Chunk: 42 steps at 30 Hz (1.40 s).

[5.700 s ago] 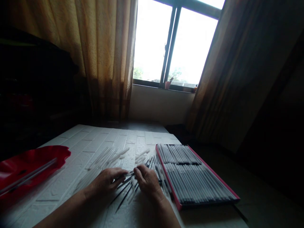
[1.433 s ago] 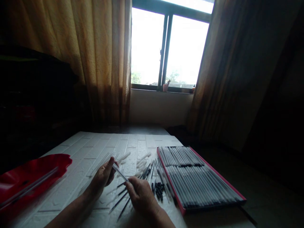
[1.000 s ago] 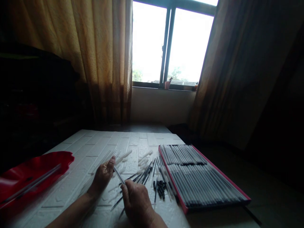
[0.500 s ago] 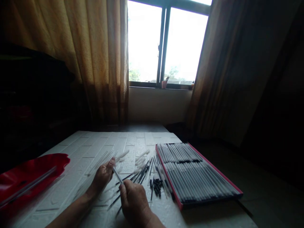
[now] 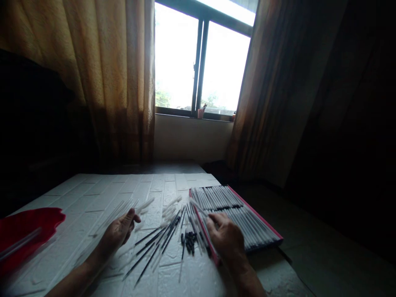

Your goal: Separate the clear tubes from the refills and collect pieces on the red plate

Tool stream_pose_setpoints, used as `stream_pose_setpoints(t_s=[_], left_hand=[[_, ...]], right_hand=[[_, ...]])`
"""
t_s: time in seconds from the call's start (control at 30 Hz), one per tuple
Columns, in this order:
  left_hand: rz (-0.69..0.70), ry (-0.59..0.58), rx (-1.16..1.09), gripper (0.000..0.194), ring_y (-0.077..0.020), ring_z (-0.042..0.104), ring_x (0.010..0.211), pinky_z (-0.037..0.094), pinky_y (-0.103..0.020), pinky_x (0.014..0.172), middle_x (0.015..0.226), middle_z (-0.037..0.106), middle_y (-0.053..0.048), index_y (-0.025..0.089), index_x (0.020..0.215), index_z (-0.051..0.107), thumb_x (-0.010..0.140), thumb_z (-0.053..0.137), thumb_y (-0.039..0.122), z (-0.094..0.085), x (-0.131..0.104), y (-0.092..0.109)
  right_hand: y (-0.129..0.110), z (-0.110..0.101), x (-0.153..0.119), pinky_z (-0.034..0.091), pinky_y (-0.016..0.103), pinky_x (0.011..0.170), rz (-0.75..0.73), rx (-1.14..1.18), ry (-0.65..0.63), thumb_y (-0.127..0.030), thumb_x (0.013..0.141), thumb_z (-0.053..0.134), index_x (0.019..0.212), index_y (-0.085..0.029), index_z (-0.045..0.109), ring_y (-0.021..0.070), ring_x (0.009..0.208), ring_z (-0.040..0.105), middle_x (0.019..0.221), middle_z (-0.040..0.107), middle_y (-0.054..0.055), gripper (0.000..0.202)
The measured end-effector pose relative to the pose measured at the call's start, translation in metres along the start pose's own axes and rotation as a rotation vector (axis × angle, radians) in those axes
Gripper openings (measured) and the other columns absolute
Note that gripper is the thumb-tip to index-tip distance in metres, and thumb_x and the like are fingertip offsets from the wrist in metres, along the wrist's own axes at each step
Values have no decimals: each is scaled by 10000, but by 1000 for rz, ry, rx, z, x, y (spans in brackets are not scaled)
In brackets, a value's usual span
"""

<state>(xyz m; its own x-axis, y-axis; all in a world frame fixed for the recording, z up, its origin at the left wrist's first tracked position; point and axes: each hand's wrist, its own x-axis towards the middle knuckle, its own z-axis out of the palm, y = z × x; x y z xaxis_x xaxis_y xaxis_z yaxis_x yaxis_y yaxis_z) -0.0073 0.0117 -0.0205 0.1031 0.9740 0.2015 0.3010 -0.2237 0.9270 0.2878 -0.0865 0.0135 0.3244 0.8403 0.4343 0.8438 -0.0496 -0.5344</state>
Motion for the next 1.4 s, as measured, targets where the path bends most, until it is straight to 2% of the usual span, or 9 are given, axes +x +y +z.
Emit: stream_pose_setpoints(t_s=[0.1,0.2,0.4,0.57,0.8,0.97,1.1,1.27,1.4], left_hand=[[-5,-74,-73,655,-79,245,322,171,-191,360,408,266,118,198,705,530,729,311,815,0,-1,1],[4,-72,-75,653,-78,234,331,165,-189,362,408,263,116,195,691,537,724,330,813,-1,-1,2],[3,17,-112,616,-70,214,330,144,-179,354,409,228,120,197,650,528,721,378,790,-2,-3,6],[-7,-7,-129,634,-69,239,336,174,-173,348,419,255,118,189,665,540,694,406,808,-9,1,4],[21,0,-141,649,-66,254,338,175,-172,346,423,281,111,183,673,552,681,419,817,-20,6,6],[10,8,-143,652,-72,274,337,171,-178,344,428,307,102,184,690,558,685,410,819,-26,8,7],[28,65,-152,651,-73,278,337,185,-186,348,423,315,101,184,677,557,684,414,819,-28,9,8],[63,126,-169,637,-76,282,339,214,-191,354,408,299,106,182,665,556,702,421,804,-30,8,7],[85,175,-163,632,-81,299,331,235,-197,352,410,311,103,187,662,548,716,403,800,-33,11,3]], right_hand=[[34,-18,11,491,309,775,183,-190,4,-330,830,462,988,-214,718,247,953,669,1071,715,83,322],[49,-18,10,499,310,782,201,-276,-26,-302,839,461,1017,-212,723,247,952,676,1070,722,75,329],[42,-9,0,504,316,788,200,-308,-64,-288,852,456,1087,-187,700,244,945,681,1074,718,91,354],[39,-11,-3,491,305,809,192,-349,-108,-264,866,440,1094,-172,694,235,978,662,1132,685,99,353],[44,-10,-4,490,307,770,148,-380,-94,-295,878,434,1017,-191,723,236,926,670,1065,703,102,337],[23,-14,3,483,312,747,105,-381,-70,-289,884,441,1074,-173,692,240,928,666,1098,685,112,335],[-10,-6,9,461,274,750,-72,-310,-79,-269,889,460,1023,-199,703,201,886,660,1036,696,81,286],[-48,29,24,443,242,763,-256,-309,-187,-265,899,481,986,-233,705,177,904,648,1001,696,45,243],[-60,62,50,440,240,761,-337,-369,-275,-214,890,488,1068,-256,681,176,960,634,1092,674,41,266]])
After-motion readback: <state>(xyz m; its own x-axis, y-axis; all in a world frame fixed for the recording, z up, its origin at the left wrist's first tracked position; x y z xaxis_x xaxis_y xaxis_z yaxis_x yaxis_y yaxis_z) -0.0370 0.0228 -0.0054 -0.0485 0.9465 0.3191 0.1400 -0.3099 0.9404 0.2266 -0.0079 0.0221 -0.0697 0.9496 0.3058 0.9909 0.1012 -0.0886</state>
